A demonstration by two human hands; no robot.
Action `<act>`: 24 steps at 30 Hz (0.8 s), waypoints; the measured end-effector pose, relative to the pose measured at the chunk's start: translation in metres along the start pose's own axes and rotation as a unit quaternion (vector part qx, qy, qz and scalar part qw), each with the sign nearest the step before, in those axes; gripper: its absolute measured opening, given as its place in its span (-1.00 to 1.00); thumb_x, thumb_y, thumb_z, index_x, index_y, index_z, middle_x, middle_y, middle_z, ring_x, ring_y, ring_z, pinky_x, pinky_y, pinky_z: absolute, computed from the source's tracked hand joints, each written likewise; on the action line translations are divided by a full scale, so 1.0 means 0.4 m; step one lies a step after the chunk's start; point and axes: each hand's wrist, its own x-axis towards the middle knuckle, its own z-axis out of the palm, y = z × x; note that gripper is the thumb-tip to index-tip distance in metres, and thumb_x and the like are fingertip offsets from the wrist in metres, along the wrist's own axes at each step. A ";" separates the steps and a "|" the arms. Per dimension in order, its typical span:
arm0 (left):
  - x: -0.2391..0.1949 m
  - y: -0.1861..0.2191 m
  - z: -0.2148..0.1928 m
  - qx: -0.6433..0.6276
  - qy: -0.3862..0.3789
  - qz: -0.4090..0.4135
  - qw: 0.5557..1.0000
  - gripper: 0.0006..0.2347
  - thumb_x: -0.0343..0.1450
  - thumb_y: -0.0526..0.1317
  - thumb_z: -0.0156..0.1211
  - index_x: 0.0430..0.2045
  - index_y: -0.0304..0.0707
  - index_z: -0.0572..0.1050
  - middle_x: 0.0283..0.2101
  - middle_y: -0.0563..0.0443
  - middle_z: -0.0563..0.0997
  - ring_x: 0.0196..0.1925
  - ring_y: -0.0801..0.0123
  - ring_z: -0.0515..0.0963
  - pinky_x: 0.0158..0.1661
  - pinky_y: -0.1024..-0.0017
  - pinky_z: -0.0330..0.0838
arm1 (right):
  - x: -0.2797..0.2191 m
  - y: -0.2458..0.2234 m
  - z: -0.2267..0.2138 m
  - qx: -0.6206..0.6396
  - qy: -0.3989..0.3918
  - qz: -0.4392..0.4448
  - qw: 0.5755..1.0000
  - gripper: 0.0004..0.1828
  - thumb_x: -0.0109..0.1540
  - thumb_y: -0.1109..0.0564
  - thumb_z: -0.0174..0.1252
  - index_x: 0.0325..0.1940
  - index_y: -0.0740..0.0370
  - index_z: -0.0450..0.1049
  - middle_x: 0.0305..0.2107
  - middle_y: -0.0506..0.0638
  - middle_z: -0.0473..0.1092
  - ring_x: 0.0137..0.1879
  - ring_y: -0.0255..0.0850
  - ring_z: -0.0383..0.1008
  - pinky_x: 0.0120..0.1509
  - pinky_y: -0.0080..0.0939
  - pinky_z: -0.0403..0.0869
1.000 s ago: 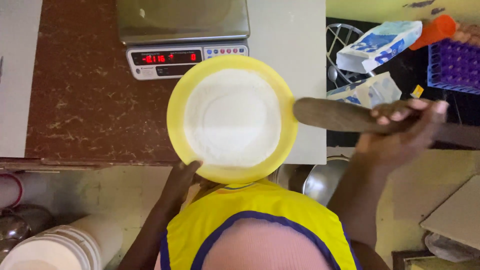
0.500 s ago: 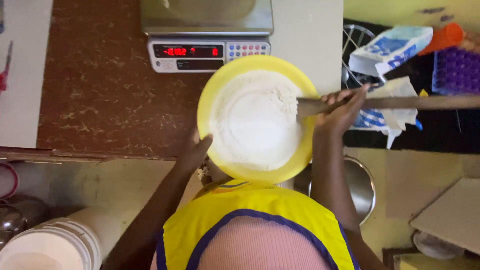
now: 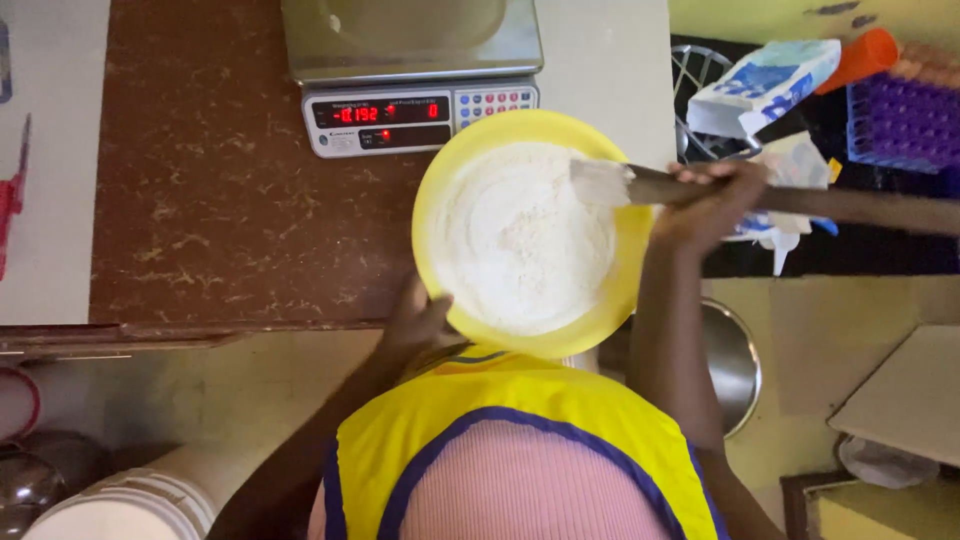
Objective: The person scoops a white powder from a container into a sieve placed over a yellow bowl on a digital scale. They then shake the sieve to sift the powder into the bowl. Finally, they retrieve a wooden spatula from a drawer and stir the sifted powder in the bowl.
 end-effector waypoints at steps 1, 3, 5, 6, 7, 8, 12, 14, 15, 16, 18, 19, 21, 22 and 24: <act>0.028 0.022 -0.020 0.124 0.003 -0.040 0.991 -0.38 0.44 -0.07 0.02 0.52 0.04 0.25 0.45 -0.03 0.52 0.46 0.09 0.53 0.34 0.01 0.50 | -0.010 0.032 0.005 0.006 0.056 0.044 0.997 -0.55 0.24 -0.24 0.16 -0.57 0.06 0.36 -0.72 -0.07 0.23 -0.56 -0.20 0.27 -0.18 0.02 0.52; 0.081 0.018 -0.049 0.250 0.004 -0.075 0.965 -0.42 0.52 0.00 -0.04 0.56 0.10 0.26 0.44 -0.01 0.55 0.44 0.11 0.54 0.34 -0.04 0.45 | -0.015 0.061 -0.007 0.015 0.114 0.084 0.990 -0.46 0.16 -0.32 0.26 -0.58 0.12 0.31 -0.76 -0.02 0.17 -0.60 -0.19 0.22 -0.26 -0.03 0.50; 0.121 -0.041 -0.076 -0.028 -0.016 0.098 0.995 -0.03 0.29 0.35 0.14 0.64 0.05 -0.03 0.61 -0.17 0.34 0.59 -0.04 0.38 0.46 0.03 0.41 | -0.014 0.065 -0.038 0.053 0.123 0.173 0.976 -0.56 0.14 -0.20 0.37 -0.54 0.02 0.31 -0.73 -0.17 0.18 -0.63 -0.26 0.21 -0.35 -0.08 0.44; 0.081 -0.031 -0.071 -0.027 -0.019 0.098 0.995 -0.03 0.29 0.35 0.14 0.64 0.05 -0.03 0.61 -0.17 0.34 0.59 -0.04 0.38 0.46 0.03 0.41 | -0.023 0.039 -0.058 0.053 0.125 0.171 0.976 -0.56 0.14 -0.20 0.37 -0.54 0.02 0.31 -0.73 -0.17 0.18 -0.63 -0.26 0.21 -0.35 -0.08 0.44; 0.041 -0.020 -0.065 -0.024 -0.001 0.066 0.998 0.03 0.20 0.43 0.11 0.64 0.14 -0.05 0.68 -0.09 0.20 0.66 -0.02 0.25 0.51 -0.03 0.25 | -0.032 0.012 -0.077 0.052 0.107 0.150 0.981 -0.62 0.20 -0.18 0.32 -0.52 0.00 0.35 -0.72 -0.18 0.23 -0.61 -0.28 0.24 -0.30 -0.07 0.44; 0.006 -0.001 -0.062 -0.020 0.017 0.039 0.999 0.09 0.12 0.50 0.09 0.63 0.23 -0.08 0.75 0.00 0.05 0.73 0.00 0.13 0.57 -0.09 0.08 | -0.036 -0.010 -0.087 0.056 0.087 0.129 0.986 -0.66 0.25 -0.16 0.27 -0.49 -0.02 0.40 -0.72 -0.20 0.28 -0.60 -0.29 0.27 -0.25 -0.07 0.44; -0.086 0.039 -0.020 -0.122 -0.053 -0.131 0.982 -0.22 0.36 0.02 0.20 0.62 0.28 0.12 0.55 -0.27 0.48 0.43 -0.17 0.61 0.29 0.02 0.59 | -0.053 -0.072 -0.045 0.065 0.088 0.027 0.994 -0.56 0.19 -0.26 0.34 -0.50 0.05 0.41 -0.69 -0.09 0.33 -0.60 -0.25 0.32 -0.37 -0.09 0.47; -0.055 0.003 -0.033 0.007 -0.086 -0.090 0.992 -0.24 0.40 0.05 0.07 0.64 0.23 0.07 0.56 -0.06 0.45 0.32 0.00 0.63 0.22 0.09 0.59 | -0.033 -0.067 -0.026 0.037 0.140 -0.009 0.989 -0.51 0.06 -0.29 0.44 -0.47 0.09 0.40 -0.69 -0.09 0.29 -0.59 -0.24 0.34 -0.35 -0.05 0.51; -0.042 -0.018 -0.045 0.007 -0.086 -0.089 0.992 -0.24 0.40 0.05 0.07 0.64 0.23 0.07 0.56 -0.06 0.45 0.32 0.00 0.63 0.22 0.09 0.59 | -0.043 -0.084 -0.043 0.037 0.140 -0.010 0.989 -0.51 0.06 -0.29 0.44 -0.47 0.09 0.40 -0.69 -0.09 0.29 -0.59 -0.24 0.34 -0.35 -0.05 0.51; -0.022 -0.031 -0.055 -0.039 -0.105 -0.080 0.990 -0.26 0.43 0.01 0.09 0.63 0.20 0.06 0.58 -0.09 0.42 0.41 -0.03 0.57 0.26 0.09 0.56 | -0.041 -0.096 -0.048 0.022 0.144 -0.024 0.989 -0.48 0.09 -0.35 0.36 -0.47 0.10 0.40 -0.71 -0.09 0.28 -0.62 -0.24 0.30 -0.45 -0.08 0.44; 0.069 -0.088 -0.082 -0.086 -0.121 -0.071 0.986 -0.27 0.45 -0.03 0.11 0.63 0.17 0.04 0.61 -0.12 0.38 0.51 -0.06 0.51 0.31 0.10 0.54 | -0.028 -0.106 -0.046 0.008 0.146 -0.035 0.989 -0.44 0.11 -0.41 0.29 -0.48 0.10 0.40 -0.72 -0.09 0.27 -0.65 -0.24 0.26 -0.55 -0.11 0.36; 0.140 -0.135 -0.099 -0.032 -0.085 -0.014 0.996 -0.33 0.48 -0.04 0.11 0.60 0.09 0.14 0.02 0.04 0.37 -0.07 0.25 0.39 -0.15 0.30 0.36 | -0.016 -0.102 -0.042 0.025 0.161 -0.047 0.986 -0.45 0.09 -0.39 0.30 -0.53 0.10 0.39 -0.75 -0.08 0.28 -0.66 -0.25 0.25 -0.52 -0.11 0.39; 0.177 -0.153 -0.112 0.027 -0.058 0.029 0.998 -0.39 0.52 -0.05 0.10 0.58 0.00 0.24 -0.57 0.19 0.36 -0.64 0.56 0.26 -0.61 0.50 0.18 | -0.023 -0.095 -0.061 0.033 0.188 -0.063 0.980 -0.46 0.07 -0.38 0.30 -0.59 0.09 0.38 -0.78 -0.08 0.28 -0.67 -0.26 0.24 -0.48 -0.10 0.42; 0.163 -0.106 -0.109 0.028 -0.067 0.036 0.997 -0.37 0.53 0.00 0.01 0.60 -0.03 0.16 0.03 -0.03 0.33 0.01 0.25 0.27 -0.03 0.26 0.18 | -0.022 -0.082 -0.056 0.055 0.159 -0.051 0.984 -0.43 0.00 -0.38 0.36 -0.59 0.12 0.37 -0.77 -0.03 0.28 -0.63 -0.17 0.33 -0.38 -0.05 0.48; 0.164 -0.058 -0.106 0.028 -0.077 0.046 0.996 -0.35 0.53 0.04 -0.09 0.61 -0.06 0.09 0.63 -0.24 0.30 0.65 -0.06 0.29 0.55 0.01 0.18 | -0.014 -0.057 -0.074 0.078 0.127 -0.040 0.988 -0.39 -0.07 -0.38 0.42 -0.59 0.14 0.36 -0.76 0.01 0.28 -0.59 -0.08 0.41 -0.28 0.01 0.55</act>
